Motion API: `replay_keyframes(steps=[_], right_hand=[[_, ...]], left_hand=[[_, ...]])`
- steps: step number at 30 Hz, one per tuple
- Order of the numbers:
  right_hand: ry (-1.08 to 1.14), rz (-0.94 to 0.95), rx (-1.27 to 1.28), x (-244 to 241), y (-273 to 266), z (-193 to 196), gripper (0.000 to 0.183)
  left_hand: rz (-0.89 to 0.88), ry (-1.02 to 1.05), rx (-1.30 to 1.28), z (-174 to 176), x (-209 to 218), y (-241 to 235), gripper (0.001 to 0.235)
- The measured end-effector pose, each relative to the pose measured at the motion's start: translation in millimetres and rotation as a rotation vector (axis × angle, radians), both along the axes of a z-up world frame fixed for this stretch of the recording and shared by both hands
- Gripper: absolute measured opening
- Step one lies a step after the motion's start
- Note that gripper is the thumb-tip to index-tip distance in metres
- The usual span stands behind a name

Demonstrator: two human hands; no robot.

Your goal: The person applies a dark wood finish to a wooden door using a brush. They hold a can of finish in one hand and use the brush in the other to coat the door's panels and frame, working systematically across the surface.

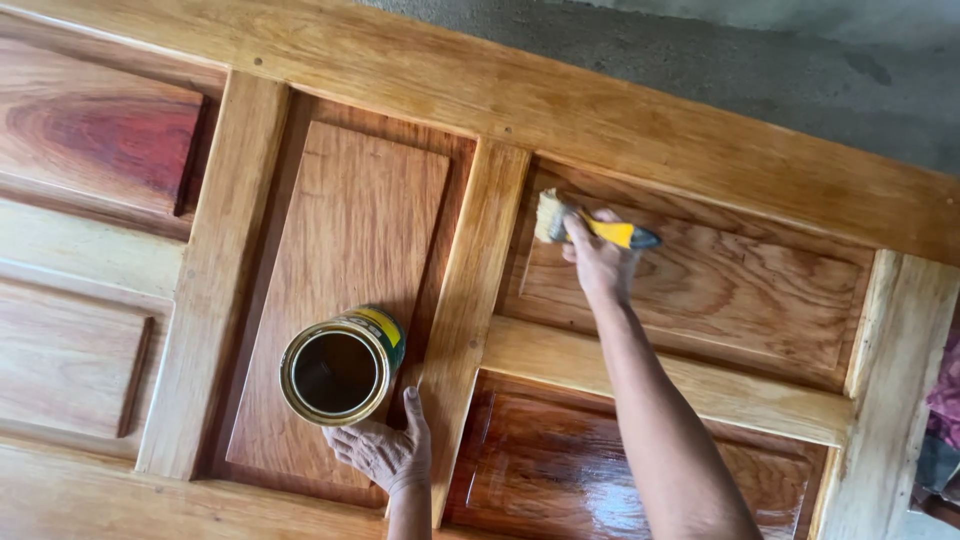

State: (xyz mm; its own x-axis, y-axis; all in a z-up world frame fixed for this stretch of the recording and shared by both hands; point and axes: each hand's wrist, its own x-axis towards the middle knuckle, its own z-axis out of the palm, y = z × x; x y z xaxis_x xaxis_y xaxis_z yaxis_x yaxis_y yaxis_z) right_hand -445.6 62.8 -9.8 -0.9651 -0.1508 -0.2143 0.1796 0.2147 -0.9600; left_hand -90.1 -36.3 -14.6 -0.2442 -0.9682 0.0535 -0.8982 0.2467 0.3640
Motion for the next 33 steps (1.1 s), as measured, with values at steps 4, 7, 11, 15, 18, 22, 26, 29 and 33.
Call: replay_keyframes(steps=[4,7,11,15,18,22,26,29,33], right_hand=[[-0.021,-0.098,-0.011,-5.9,50.1,-0.2,0.022],[0.092,-0.085,0.143,-0.1,57.4,13.6,0.019],[0.229,-0.016,0.125,18.1,27.7,0.3,0.013],[0.092,0.076,0.126,22.6,-4.7,4.4,0.016],[-0.007,0.055,-0.04,11.4,12.7,-0.4,0.016],[-0.06,-0.031,-0.001,5.2,60.3,-1.3,0.016],[0.144,-0.089,0.21,11.5,86.4,16.6,0.016],[0.416,0.032,0.442,30.2,73.9,28.0,0.017],[0.255,0.157,0.448,49.6,35.4,18.1,0.018]], left_hand=[[0.002,-0.038,0.015,6.3,-4.3,-2.0,0.119],[-0.012,-0.063,0.024,10.8,-7.2,-4.5,0.12],[-0.024,-0.084,0.036,12.1,-6.6,-4.2,0.116],[-0.027,-0.126,0.059,11.7,-7.5,-5.0,0.117],[-0.05,-0.095,0.032,10.1,-5.7,-3.0,0.116],[-0.017,-0.063,0.053,12.6,-7.6,-4.3,0.116],[-0.049,-0.132,0.038,10.0,-6.2,-4.3,0.117],[-0.04,-0.132,0.055,8.5,-6.0,-4.0,0.117],[-0.039,-0.11,0.032,9.9,-5.9,-2.3,0.119]])
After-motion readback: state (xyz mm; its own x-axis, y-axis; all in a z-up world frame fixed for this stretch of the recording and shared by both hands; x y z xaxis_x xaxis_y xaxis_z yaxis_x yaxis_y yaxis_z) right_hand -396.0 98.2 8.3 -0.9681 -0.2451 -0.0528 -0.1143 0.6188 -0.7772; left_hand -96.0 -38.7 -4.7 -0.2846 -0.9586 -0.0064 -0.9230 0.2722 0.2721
